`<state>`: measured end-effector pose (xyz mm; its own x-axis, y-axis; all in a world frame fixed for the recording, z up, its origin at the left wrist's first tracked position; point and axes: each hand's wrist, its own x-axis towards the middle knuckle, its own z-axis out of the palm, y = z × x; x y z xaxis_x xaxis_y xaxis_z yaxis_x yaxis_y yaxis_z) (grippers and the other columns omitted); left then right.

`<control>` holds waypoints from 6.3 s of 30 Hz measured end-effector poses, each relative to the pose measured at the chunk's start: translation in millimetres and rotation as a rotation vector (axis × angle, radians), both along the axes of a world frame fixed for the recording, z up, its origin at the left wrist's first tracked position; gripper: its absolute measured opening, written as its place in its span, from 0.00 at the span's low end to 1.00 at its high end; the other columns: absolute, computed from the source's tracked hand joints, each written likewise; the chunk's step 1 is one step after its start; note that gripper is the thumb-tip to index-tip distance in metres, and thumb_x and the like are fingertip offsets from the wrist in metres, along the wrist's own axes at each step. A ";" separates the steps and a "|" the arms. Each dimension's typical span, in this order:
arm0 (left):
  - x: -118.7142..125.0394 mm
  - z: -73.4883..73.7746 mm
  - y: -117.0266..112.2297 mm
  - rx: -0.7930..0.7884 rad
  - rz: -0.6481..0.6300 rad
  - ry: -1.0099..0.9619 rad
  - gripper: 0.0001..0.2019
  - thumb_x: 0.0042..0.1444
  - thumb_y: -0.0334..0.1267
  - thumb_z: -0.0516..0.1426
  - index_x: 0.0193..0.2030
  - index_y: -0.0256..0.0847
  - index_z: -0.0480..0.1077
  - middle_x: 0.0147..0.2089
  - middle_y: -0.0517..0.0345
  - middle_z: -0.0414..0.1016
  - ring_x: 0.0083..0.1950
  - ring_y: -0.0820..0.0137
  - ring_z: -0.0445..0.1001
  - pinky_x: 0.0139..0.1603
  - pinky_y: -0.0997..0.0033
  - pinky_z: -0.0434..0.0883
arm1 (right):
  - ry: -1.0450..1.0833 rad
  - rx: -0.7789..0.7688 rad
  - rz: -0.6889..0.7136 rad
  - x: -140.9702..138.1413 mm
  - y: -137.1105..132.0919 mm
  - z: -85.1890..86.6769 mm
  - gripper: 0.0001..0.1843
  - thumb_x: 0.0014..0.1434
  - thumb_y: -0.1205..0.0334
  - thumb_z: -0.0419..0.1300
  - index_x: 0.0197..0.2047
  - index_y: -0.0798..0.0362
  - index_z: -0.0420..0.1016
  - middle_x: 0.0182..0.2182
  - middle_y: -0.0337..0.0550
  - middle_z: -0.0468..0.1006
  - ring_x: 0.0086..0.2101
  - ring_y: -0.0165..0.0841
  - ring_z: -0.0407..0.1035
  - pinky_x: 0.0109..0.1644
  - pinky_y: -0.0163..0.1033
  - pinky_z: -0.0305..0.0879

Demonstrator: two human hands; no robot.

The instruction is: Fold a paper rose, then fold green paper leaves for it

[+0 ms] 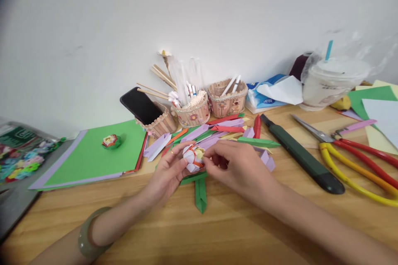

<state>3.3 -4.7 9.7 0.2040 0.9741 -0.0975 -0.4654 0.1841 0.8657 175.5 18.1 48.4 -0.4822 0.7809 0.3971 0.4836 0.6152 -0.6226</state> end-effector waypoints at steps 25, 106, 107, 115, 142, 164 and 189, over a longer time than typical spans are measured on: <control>-0.7 -2.1 2.1 0.007 0.057 -0.028 0.15 0.47 0.34 0.62 0.44 0.45 0.70 0.44 0.59 0.72 0.41 0.72 0.72 0.39 0.75 0.71 | -0.010 0.328 -0.072 -2.5 -0.2 -12.4 0.10 0.58 0.69 0.52 0.34 0.57 0.75 0.27 0.45 0.79 0.27 0.31 0.73 0.27 0.32 0.68; -2.2 3.2 0.3 -0.111 -0.113 -0.110 0.18 0.53 0.46 0.56 0.47 0.38 0.72 0.43 0.50 0.76 0.36 0.70 0.74 0.34 0.74 0.71 | 0.094 0.220 0.093 1.1 -7.0 1.9 0.04 0.55 0.68 0.56 0.32 0.52 0.72 0.19 0.35 0.71 0.18 0.23 0.62 0.19 0.28 0.57; -2.4 3.5 0.0 -0.103 -0.108 -0.110 0.19 0.52 0.45 0.57 0.48 0.38 0.71 0.44 0.50 0.75 0.36 0.70 0.74 0.34 0.74 0.71 | 0.095 0.210 0.095 0.9 -7.3 1.9 0.04 0.55 0.68 0.56 0.31 0.52 0.72 0.19 0.35 0.72 0.18 0.23 0.62 0.19 0.27 0.56; -3.4 1.3 2.2 -0.088 -0.153 -0.124 0.18 0.56 0.45 0.53 0.51 0.39 0.69 0.43 0.49 0.75 0.31 0.70 0.76 0.28 0.74 0.73 | 0.072 0.175 0.103 1.0 -5.1 -0.1 0.05 0.55 0.70 0.56 0.31 0.54 0.73 0.19 0.36 0.72 0.19 0.23 0.62 0.21 0.28 0.57; -2.2 -5.3 1.6 -0.080 -0.238 -0.173 0.22 0.49 0.52 0.57 0.41 0.33 0.68 0.30 0.54 0.74 0.26 0.72 0.75 0.26 0.77 0.73 | 0.119 0.077 0.108 -1.2 -3.6 0.1 0.06 0.55 0.70 0.55 0.31 0.54 0.73 0.21 0.38 0.74 0.19 0.23 0.63 0.19 0.27 0.57; -0.4 -3.4 1.0 -0.142 -0.158 -0.042 0.25 0.42 0.51 0.62 0.41 0.33 0.68 0.27 0.55 0.74 0.24 0.74 0.73 0.24 0.79 0.72 | 0.072 0.009 0.106 -2.2 -4.3 1.0 0.07 0.53 0.70 0.55 0.26 0.54 0.72 0.17 0.35 0.71 0.18 0.23 0.62 0.19 0.27 0.57; -2.0 -3.5 1.8 -0.157 -0.170 -0.038 0.23 0.44 0.49 0.62 0.42 0.33 0.68 0.29 0.56 0.74 0.25 0.75 0.73 0.26 0.78 0.71 | 0.024 0.034 0.187 1.0 -1.8 0.1 0.10 0.58 0.68 0.52 0.28 0.54 0.72 0.20 0.37 0.74 0.21 0.25 0.65 0.23 0.29 0.58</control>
